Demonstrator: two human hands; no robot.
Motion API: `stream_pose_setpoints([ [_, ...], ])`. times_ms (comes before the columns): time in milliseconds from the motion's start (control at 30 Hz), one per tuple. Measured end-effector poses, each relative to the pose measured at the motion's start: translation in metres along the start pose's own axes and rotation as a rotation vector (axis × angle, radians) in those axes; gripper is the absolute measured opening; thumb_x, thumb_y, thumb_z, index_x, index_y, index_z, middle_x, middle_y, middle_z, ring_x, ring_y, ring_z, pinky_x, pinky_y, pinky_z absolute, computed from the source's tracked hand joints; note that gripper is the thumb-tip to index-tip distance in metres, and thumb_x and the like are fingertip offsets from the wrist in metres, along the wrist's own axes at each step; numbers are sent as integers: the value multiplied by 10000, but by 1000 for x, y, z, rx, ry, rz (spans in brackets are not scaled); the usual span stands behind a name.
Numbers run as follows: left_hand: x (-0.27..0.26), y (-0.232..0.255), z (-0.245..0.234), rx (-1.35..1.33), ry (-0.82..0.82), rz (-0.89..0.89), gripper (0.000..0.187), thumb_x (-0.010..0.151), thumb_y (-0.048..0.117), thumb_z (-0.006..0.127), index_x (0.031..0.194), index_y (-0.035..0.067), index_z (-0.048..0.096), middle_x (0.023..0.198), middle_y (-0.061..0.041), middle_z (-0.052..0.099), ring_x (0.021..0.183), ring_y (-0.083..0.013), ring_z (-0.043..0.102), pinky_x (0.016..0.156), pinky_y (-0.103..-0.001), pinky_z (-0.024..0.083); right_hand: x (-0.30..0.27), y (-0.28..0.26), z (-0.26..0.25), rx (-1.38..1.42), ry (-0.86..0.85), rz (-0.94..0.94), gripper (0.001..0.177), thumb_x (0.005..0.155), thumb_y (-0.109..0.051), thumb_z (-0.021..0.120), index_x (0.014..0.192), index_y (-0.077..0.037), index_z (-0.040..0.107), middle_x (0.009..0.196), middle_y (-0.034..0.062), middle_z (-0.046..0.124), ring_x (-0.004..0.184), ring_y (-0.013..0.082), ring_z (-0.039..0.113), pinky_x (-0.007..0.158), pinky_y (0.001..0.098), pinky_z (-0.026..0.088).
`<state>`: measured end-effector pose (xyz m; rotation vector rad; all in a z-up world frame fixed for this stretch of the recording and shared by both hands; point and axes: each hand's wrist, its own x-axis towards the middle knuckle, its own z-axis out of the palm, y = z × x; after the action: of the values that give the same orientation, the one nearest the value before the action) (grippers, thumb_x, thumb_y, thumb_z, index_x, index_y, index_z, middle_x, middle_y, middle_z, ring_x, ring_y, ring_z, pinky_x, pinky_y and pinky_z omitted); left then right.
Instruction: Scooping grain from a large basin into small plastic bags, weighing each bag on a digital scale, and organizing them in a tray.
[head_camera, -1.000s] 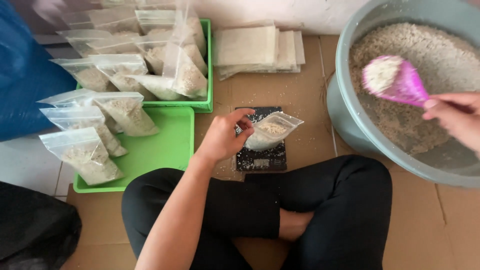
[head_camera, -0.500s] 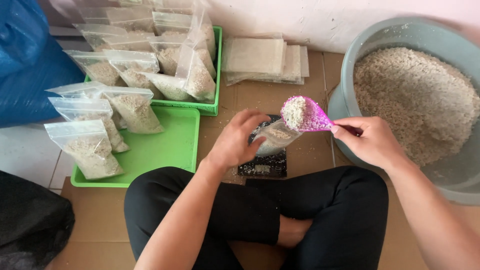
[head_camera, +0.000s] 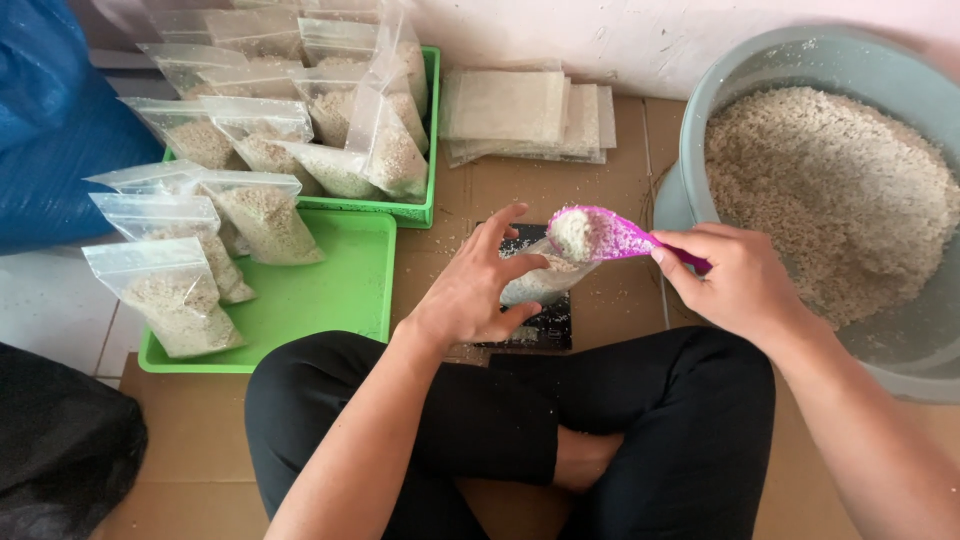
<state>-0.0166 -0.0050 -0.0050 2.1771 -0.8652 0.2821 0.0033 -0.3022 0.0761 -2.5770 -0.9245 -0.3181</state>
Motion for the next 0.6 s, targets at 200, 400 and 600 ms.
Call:
stream_pose_setpoints([
  [200, 0, -4, 2, -23, 2, 20, 477, 730, 246, 808, 1160, 101, 662, 1474, -235, 259, 1159, -421, 539, 938, -579, 491, -5, -7, 5, -510, 6, -314, 149, 926, -112, 688, 1058, -103, 756, 837, 39, 746, 688, 163, 690, 594, 269, 613],
  [400, -1, -3, 1, -28, 13, 6, 475, 726, 217, 823, 1158, 103, 661, 1476, -236, 267, 1155, -397, 546, 925, -558, 508, 1, -34, -3, -686, 129, -360, 68, 921, -174, 751, 982, -144, 760, 759, -39, 654, 667, 129, 617, 569, 284, 502],
  [600, 0, -7, 4, -68, 23, -3, 488, 761, 189, 796, 1215, 97, 640, 1436, -208, 361, 1142, -381, 559, 956, -527, 504, -10, -17, -13, -488, 66, -226, 135, 941, -79, 680, 1045, -74, 766, 826, 14, 747, 688, 127, 685, 483, 203, 530],
])
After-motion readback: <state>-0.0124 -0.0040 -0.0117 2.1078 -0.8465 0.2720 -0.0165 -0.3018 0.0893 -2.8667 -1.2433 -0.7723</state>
